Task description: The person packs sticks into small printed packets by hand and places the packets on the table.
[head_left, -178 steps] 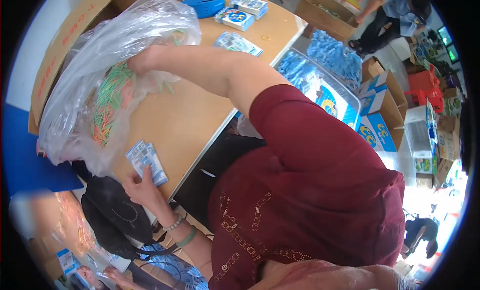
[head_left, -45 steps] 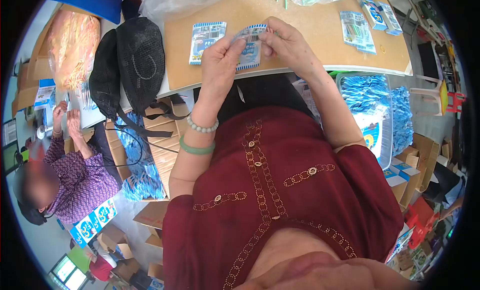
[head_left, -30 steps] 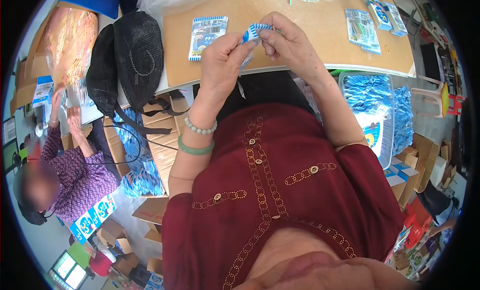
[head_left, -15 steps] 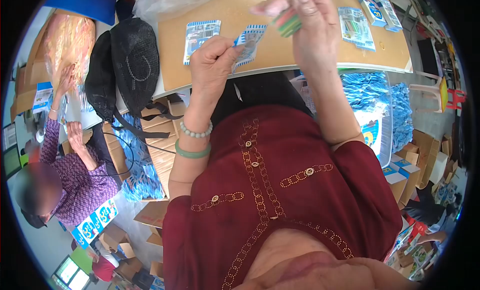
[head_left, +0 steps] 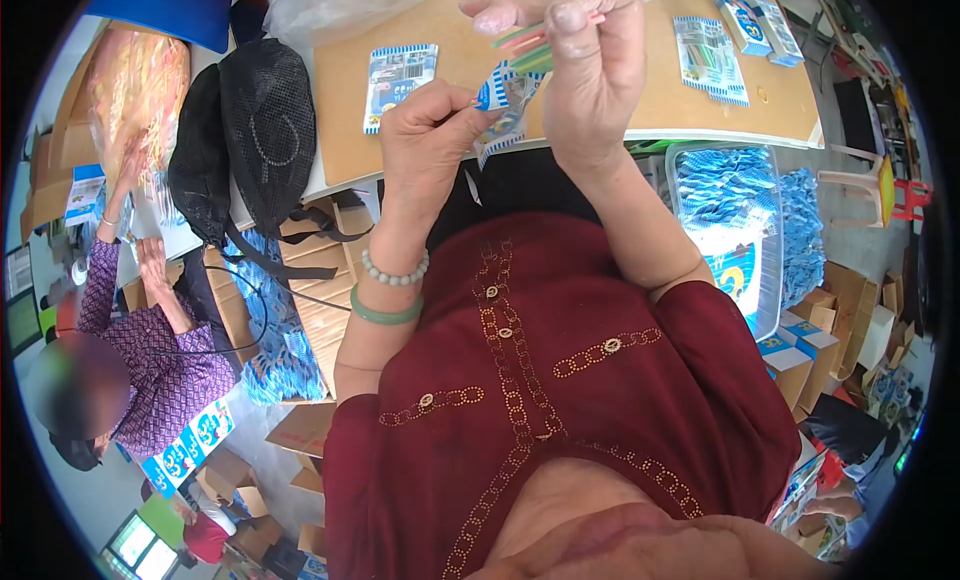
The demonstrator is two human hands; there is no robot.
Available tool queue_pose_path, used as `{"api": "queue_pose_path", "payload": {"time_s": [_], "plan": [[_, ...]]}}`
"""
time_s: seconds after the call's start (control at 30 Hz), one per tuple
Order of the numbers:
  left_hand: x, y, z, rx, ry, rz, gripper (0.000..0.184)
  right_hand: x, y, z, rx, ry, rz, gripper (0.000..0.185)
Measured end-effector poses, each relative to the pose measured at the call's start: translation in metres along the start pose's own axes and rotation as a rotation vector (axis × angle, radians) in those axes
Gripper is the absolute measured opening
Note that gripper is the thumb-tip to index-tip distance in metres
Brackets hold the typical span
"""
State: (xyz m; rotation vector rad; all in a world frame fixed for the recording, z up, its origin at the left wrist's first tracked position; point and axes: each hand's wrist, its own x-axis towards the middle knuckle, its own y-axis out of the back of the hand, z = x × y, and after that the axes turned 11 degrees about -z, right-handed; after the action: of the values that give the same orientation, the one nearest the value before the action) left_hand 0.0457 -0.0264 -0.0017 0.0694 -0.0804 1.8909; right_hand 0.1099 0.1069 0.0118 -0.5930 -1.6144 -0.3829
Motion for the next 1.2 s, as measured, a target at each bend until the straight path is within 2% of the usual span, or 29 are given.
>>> {"api": "queue_pose_path", "payload": {"time_s": [0.17,0.27,0.43,0.57,0.67,0.93,1.2], "plan": [[-0.003,-0.002,0.001,-0.05,0.037,-0.059,0.005,-0.017,0.0,-0.003,0.101,0.032,0.029,0.011],[-0.002,-0.005,-0.004,-0.091,0.005,-0.062,0.006,-0.004,-0.004,-0.037,-0.171,-0.532,0.107,0.015],[-0.002,-0.012,-0.001,-0.142,0.059,0.031,0.009,-0.011,0.003,-0.037,-0.126,-0.555,0.085,0.018],[-0.002,-0.005,-0.007,-0.074,0.004,0.059,0.006,-0.011,0.002,-0.04,-0.195,-0.585,0.07,0.018],[-0.002,-0.002,-0.006,-0.084,-0.007,0.054,0.005,-0.007,0.0,-0.043,-0.131,-0.694,0.155,0.019],[-0.003,0.0,-0.003,-0.092,-0.024,0.007,0.001,-0.003,0.001,-0.039,-0.087,-0.589,0.12,0.02],[-0.004,-0.005,-0.002,-0.003,-0.04,-0.006,0.005,-0.005,-0.005,-0.046,-0.21,-0.629,0.056,0.017]]}}
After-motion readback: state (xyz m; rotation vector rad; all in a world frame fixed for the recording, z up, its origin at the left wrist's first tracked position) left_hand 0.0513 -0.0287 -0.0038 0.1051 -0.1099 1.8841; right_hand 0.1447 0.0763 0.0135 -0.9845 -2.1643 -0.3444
